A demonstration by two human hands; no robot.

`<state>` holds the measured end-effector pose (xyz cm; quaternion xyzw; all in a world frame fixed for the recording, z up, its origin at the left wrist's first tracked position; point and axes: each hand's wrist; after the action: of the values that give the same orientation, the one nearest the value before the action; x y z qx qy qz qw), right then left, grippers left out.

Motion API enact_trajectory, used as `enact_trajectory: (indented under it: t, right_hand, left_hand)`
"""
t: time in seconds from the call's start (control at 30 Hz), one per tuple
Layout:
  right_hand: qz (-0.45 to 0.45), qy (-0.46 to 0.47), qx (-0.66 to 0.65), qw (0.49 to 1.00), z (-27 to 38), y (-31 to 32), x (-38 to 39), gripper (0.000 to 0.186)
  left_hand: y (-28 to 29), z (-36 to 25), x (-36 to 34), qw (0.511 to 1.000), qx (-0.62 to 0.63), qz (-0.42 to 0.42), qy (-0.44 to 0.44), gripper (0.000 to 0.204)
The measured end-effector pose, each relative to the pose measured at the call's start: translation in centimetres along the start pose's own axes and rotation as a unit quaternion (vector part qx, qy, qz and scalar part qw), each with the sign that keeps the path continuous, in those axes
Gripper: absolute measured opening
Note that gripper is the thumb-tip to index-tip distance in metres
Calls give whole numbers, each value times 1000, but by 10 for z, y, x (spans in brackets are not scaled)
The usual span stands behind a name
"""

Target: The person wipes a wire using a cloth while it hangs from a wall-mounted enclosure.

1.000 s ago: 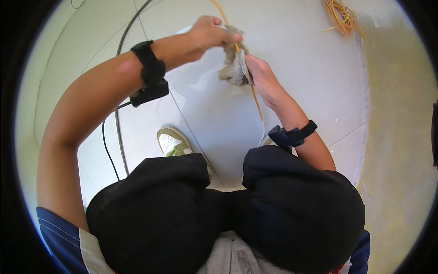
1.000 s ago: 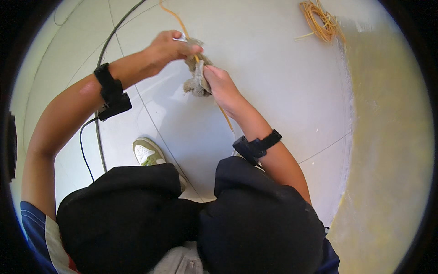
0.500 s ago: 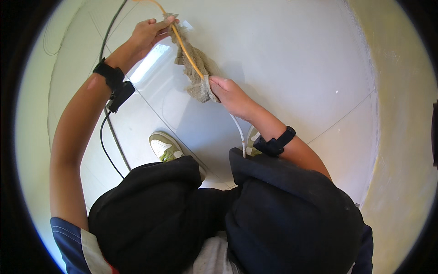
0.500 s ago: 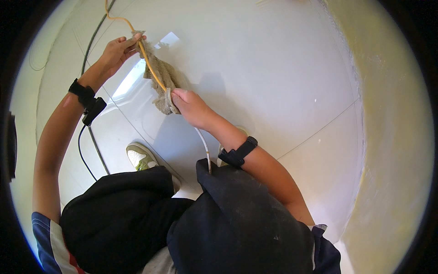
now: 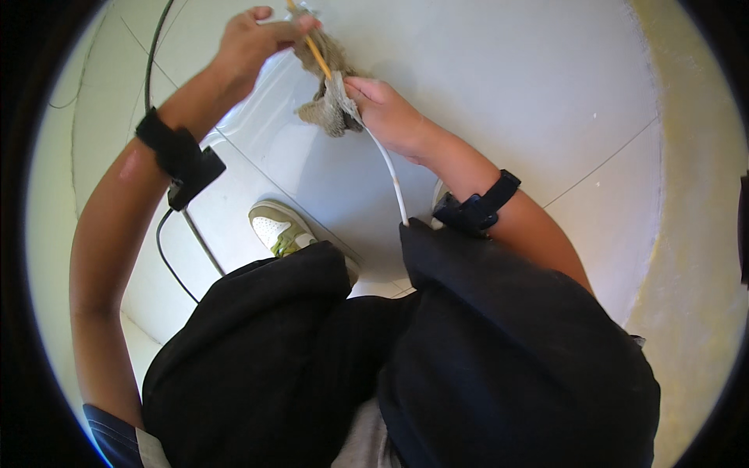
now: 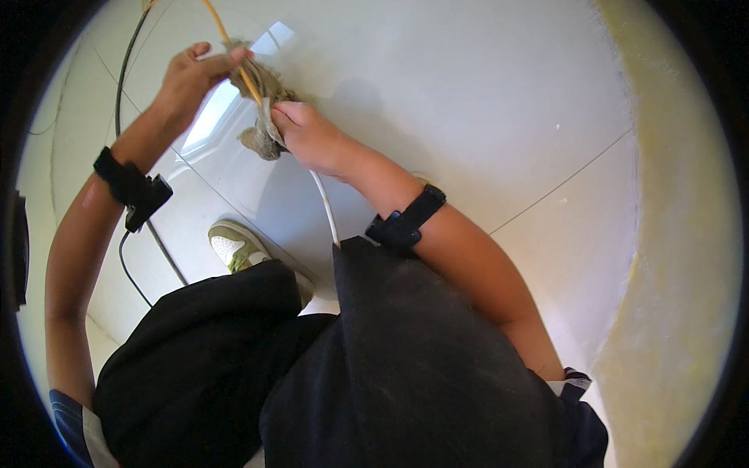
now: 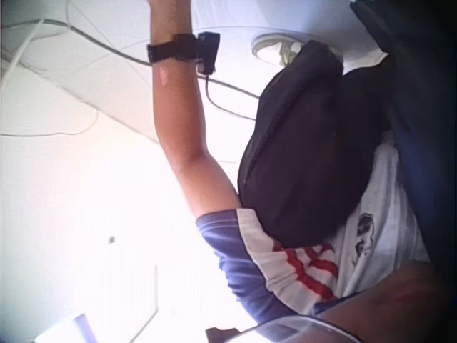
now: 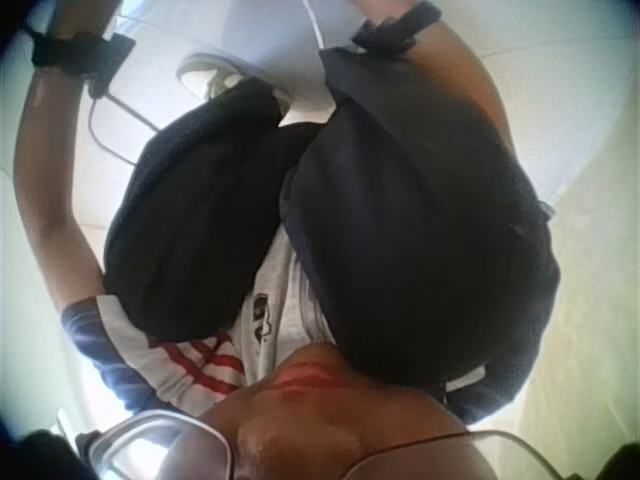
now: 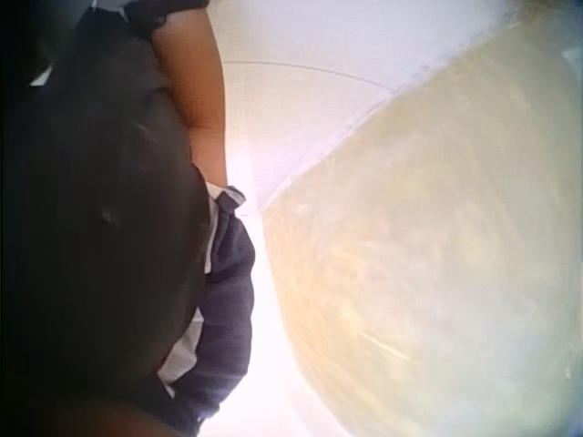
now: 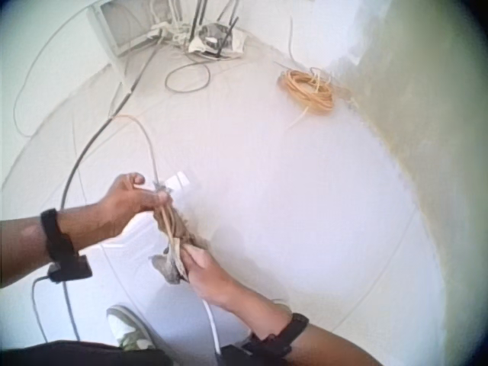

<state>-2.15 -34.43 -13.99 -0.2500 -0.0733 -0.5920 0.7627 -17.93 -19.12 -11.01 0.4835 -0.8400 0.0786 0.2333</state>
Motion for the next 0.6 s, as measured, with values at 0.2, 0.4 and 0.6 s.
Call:
enact_trajectory:
  t: [0.2, 0.4, 0.6]
  right_hand:
    - [45, 0, 81, 996, 0, 19, 9, 27]
    - [69, -56, 104, 991, 5, 20, 13, 27]
    - [19, -59, 38, 997, 5, 15, 2, 28]
  left_hand:
    - [55, -4, -42, 996, -67, -65, 9, 46]
    - [31, -7, -22, 997, 45, -61, 35, 35]
    - [-20, 4, 17, 990, 49, 83, 99, 28]
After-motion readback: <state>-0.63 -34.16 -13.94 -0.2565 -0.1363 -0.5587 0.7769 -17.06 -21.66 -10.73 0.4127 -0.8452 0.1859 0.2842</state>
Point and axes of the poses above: each hand's wrist, its own x-axis away from the middle knuckle, its own y-axis out of the back of the hand, z = x × y, and after that the axes turned 11 degrees about x, right-handed
